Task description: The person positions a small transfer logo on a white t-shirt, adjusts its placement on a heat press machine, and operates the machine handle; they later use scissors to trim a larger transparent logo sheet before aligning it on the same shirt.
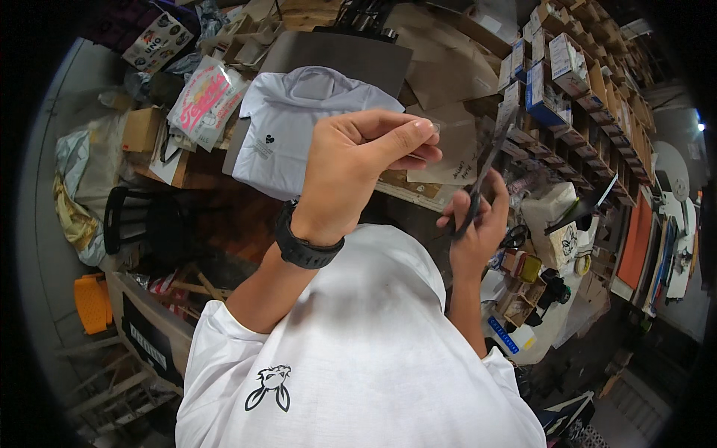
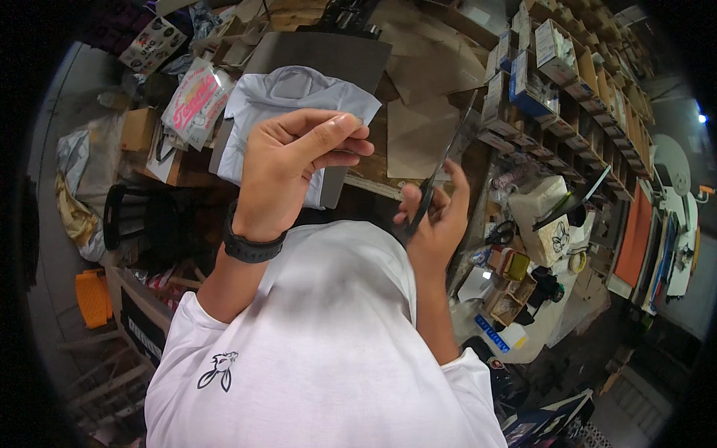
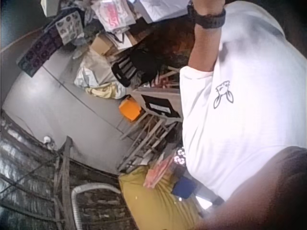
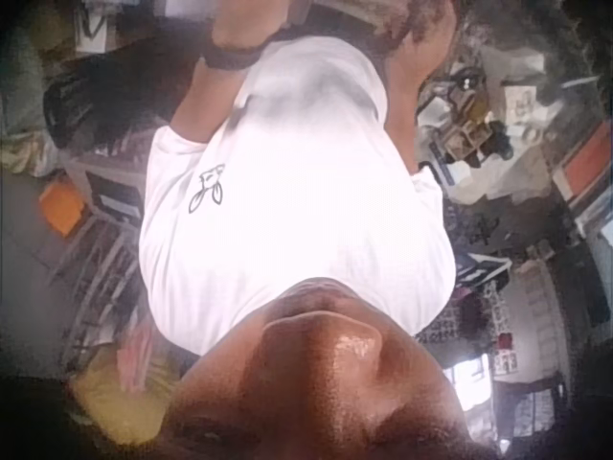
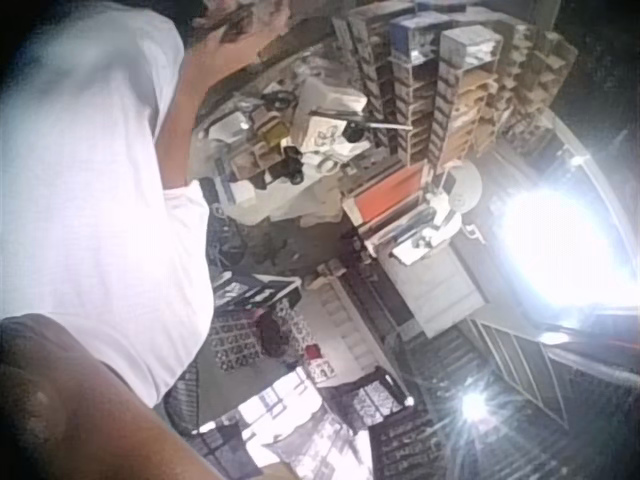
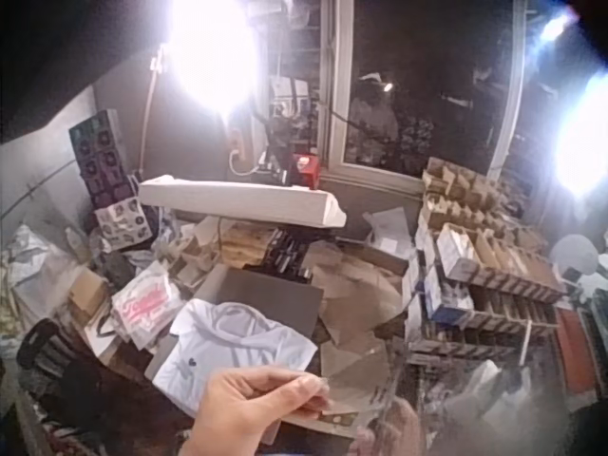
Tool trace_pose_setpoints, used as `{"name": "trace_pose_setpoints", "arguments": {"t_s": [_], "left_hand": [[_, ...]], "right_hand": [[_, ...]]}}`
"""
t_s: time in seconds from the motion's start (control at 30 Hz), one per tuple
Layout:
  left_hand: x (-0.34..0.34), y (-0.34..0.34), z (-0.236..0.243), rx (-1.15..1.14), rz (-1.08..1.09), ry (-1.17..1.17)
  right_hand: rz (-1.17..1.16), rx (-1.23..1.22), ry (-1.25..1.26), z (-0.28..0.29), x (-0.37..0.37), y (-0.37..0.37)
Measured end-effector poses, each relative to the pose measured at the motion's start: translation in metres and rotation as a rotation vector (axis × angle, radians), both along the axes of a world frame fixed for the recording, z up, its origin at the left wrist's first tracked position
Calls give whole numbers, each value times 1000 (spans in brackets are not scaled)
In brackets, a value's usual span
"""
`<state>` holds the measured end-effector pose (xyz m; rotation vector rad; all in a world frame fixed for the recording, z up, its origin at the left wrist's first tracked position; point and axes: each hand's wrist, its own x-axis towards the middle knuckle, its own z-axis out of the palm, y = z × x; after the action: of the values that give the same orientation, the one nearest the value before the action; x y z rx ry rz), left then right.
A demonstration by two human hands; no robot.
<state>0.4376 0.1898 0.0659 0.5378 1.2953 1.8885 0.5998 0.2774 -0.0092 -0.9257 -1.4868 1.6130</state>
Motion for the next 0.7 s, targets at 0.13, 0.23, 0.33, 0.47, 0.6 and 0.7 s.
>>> {"name": "trace_pose_setpoints", "arguments": {"t_s": [0.13, 0.23, 0.33, 0.47, 0.6, 0.7], "left_hand": [[-1, -4, -11, -22, -31, -96], [-3, -9, -29, -97, -80, -86], [-6, -29, -70, -227, -155, -90], [-2, -74, -115, -413, -130, -96], [-17, -101, -154, -536, -40, -80], [-28, -112, -177, -594, -16, -69]], "right_hand": [[-75, 75, -266, -73, -4, 44], [-146, 516, -880, -167, 9, 88], [-53, 590, -1192, -229, 35, 114], [130, 751, -1380, -269, 52, 126], [92, 762, -1424, -285, 54, 128], [-94, 1174, -1278, -288, 57, 122]]}}
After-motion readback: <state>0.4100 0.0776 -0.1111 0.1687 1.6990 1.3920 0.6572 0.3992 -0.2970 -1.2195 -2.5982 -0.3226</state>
